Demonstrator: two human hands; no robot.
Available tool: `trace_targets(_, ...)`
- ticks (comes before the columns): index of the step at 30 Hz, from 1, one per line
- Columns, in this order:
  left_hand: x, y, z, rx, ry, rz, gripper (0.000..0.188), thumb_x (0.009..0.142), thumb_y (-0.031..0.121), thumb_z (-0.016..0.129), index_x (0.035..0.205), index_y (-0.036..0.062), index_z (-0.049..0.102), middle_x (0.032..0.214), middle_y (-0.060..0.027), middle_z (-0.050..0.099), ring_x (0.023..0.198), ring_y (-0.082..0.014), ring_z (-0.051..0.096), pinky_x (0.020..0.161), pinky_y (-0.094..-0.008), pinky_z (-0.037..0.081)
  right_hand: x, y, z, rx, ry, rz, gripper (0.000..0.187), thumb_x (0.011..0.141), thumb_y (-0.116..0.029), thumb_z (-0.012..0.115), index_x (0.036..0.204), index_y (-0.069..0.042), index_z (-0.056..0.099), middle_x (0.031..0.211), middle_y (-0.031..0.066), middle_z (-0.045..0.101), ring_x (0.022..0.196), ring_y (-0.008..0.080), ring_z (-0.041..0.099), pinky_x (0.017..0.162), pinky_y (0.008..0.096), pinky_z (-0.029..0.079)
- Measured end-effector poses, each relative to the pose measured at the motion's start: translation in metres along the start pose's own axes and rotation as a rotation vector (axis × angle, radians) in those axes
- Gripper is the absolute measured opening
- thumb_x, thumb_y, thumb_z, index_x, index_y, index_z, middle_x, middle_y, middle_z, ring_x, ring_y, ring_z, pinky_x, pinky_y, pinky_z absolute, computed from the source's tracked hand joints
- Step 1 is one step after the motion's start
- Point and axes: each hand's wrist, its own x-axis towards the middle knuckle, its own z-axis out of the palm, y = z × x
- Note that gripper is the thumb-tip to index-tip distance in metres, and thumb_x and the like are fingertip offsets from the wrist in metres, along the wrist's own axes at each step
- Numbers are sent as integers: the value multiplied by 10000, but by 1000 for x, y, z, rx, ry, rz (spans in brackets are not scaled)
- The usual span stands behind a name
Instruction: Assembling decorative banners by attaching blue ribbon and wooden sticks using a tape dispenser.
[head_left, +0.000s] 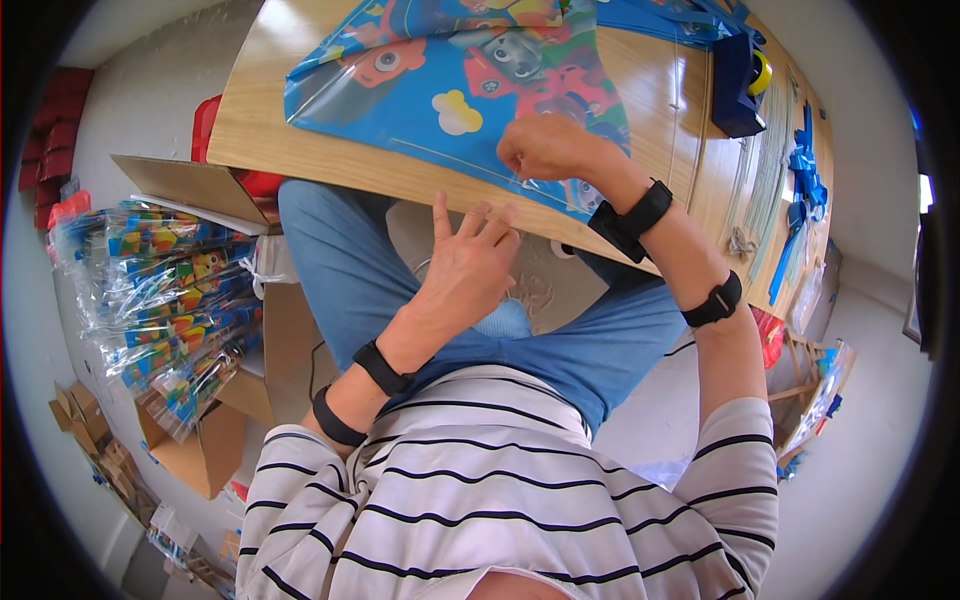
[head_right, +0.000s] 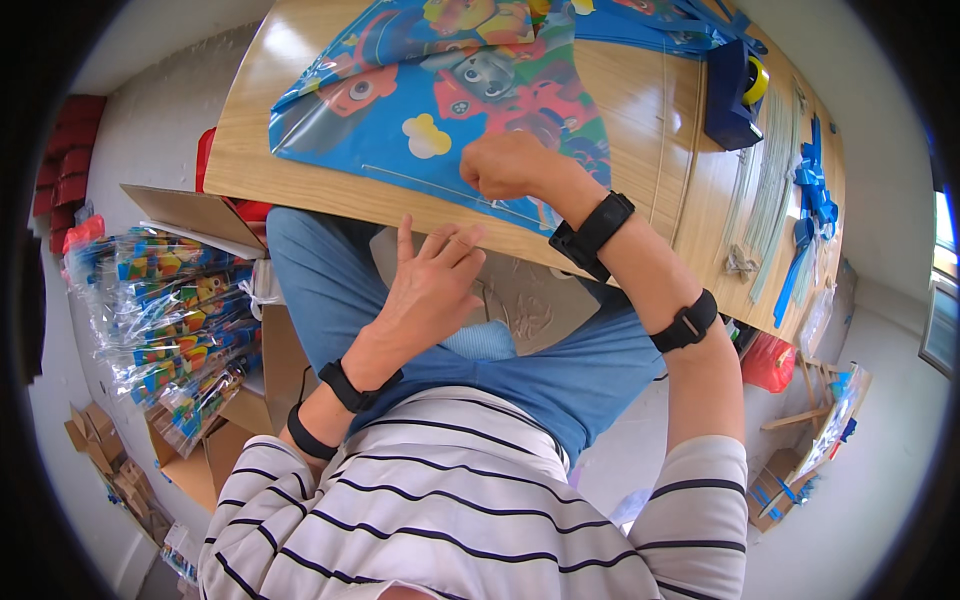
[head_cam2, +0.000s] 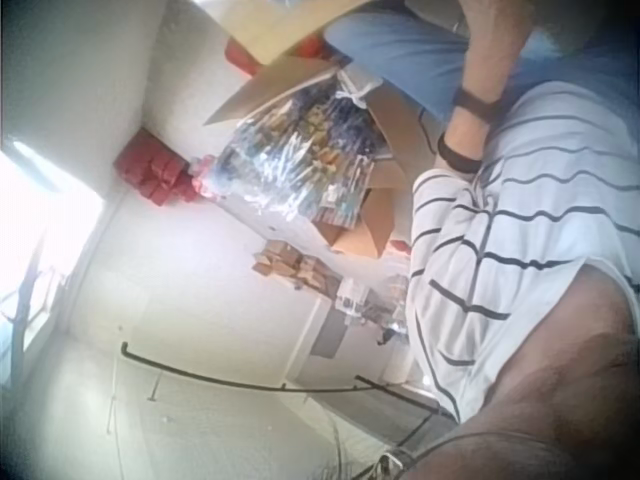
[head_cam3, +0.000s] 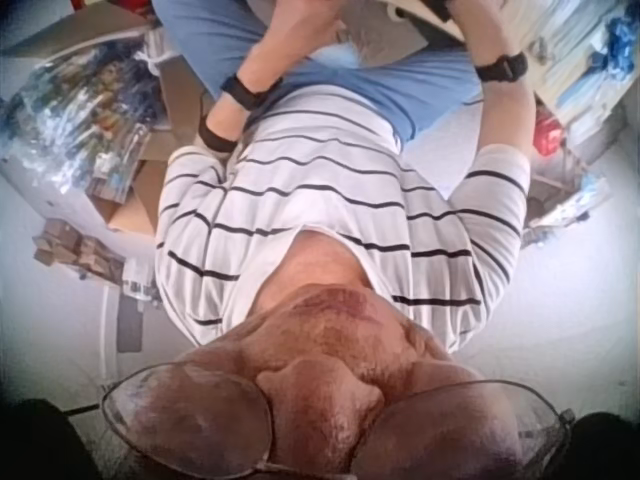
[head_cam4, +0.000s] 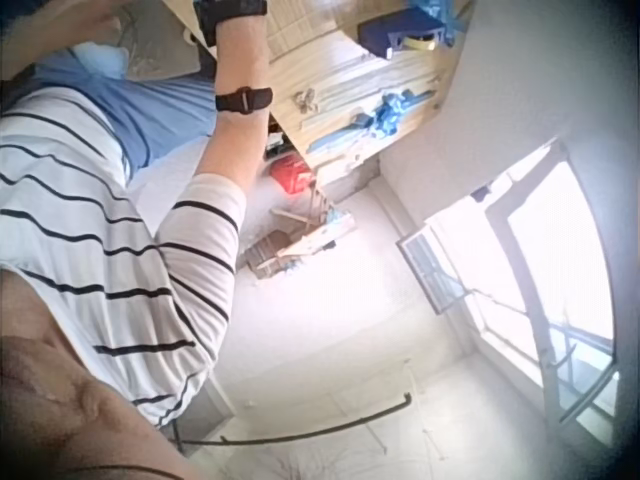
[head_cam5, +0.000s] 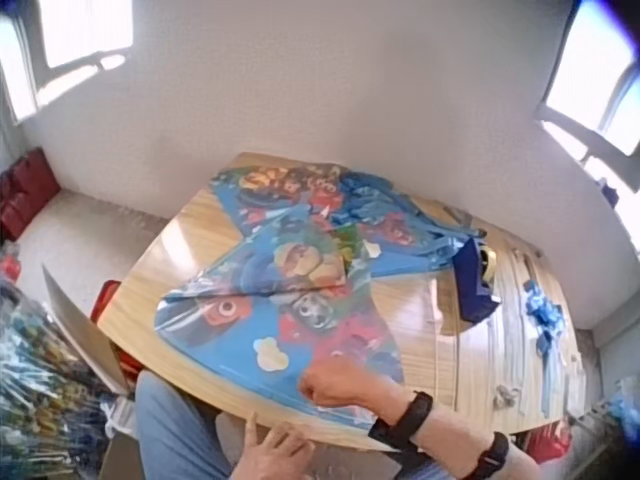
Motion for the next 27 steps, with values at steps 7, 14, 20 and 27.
trace_targets(7,3,-5,0,-9,0,-4,445,627,117,786,1026,26,613,1332,-70,498,1227,-290,469,1036,-715,263,4,1,5,-19,11,16,67,637,-74,656,704,-68,659,768,93,657,765,321,634,613,436,475)
trace_targets(14,7,-7,1,-20,9,-5,448,617,117,794,1015,24,609,1341,-78,502,1214,-298,473,1037,-710,271,3,1,9,-18,67,15,71,631,-71,652,702,-66,658,772,97,660,768,325,637,618,440,478)
trace_targets(20,11,-7,2,-26,22,-8,446,613,109,801,1006,20,609,1346,-83,508,1221,-300,472,1039,-710,268,3,2,11,2,88,14,78,631,-73,654,707,-60,659,770,103,660,769,331,635,625,441,480)
trace_targets(27,17,-8,3,-21,5,-10,437,613,113,806,991,21,607,1357,-82,505,1225,-298,472,1046,-710,256,2,4,12,1,82,26,88,625,-65,649,712,-55,665,771,116,663,770,344,635,624,448,478)
